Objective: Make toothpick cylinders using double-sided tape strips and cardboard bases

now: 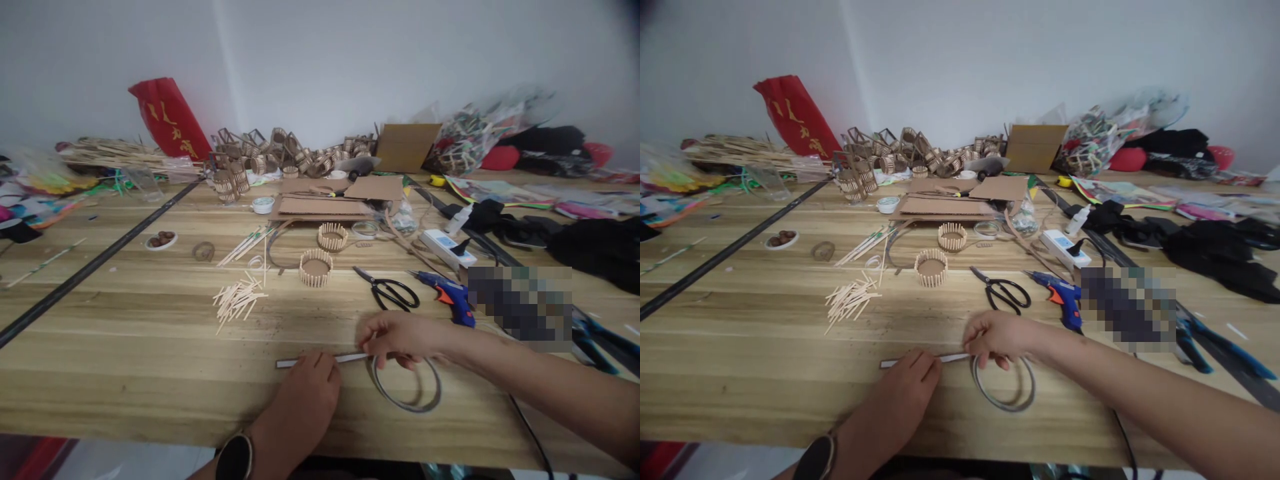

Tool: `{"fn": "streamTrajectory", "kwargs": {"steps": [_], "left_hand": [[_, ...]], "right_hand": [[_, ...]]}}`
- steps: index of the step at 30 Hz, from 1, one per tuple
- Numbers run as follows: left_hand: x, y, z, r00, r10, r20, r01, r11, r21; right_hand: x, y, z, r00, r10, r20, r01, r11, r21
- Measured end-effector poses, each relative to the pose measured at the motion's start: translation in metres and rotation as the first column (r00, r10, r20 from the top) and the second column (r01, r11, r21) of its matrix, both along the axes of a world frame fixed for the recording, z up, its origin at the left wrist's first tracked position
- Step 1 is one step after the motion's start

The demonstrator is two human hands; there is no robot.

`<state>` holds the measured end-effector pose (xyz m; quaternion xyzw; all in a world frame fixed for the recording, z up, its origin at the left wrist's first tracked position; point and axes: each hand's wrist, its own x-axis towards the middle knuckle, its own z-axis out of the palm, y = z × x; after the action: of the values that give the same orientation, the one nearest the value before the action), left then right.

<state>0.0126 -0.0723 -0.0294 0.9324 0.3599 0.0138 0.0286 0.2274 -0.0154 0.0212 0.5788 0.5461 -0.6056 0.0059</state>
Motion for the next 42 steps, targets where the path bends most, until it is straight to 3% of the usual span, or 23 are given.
{"fn": "streamTrajectory", "kwargs": {"steps": [4,9,17,24,42], "left_hand": [[0.0,0.0,0.001,1.0,-0.019,-0.011,0.019,1.0,0.0],[0.002,0.0,0.007,1.0,-0.022,-0.012,0.022,1.0,0.014],[0.008,0.003,0.01,0.997,-0.052,-0.052,0.054,0.998,0.032],[0.008,0.004,0.017,0.995,-0.062,-0.072,0.063,0.998,0.004],[0.011,0.004,0.024,0.991,-0.053,-0.124,0.048,0.998,-0.039]], "right_hand": [[0.018,-0.001,0.001,0.999,0.045,-0.006,-0.045,0.999,0.004],[0.025,-0.001,0.002,0.98,0.147,0.133,-0.158,0.985,0.072],[0.029,-0.002,0.001,0.936,0.134,0.326,-0.183,0.975,0.123],[0.026,-0.002,0.005,0.854,0.153,0.498,-0.3,0.926,0.229],[0.017,-0.011,0.006,0.72,0.197,0.666,-0.469,0.845,0.257]]}}
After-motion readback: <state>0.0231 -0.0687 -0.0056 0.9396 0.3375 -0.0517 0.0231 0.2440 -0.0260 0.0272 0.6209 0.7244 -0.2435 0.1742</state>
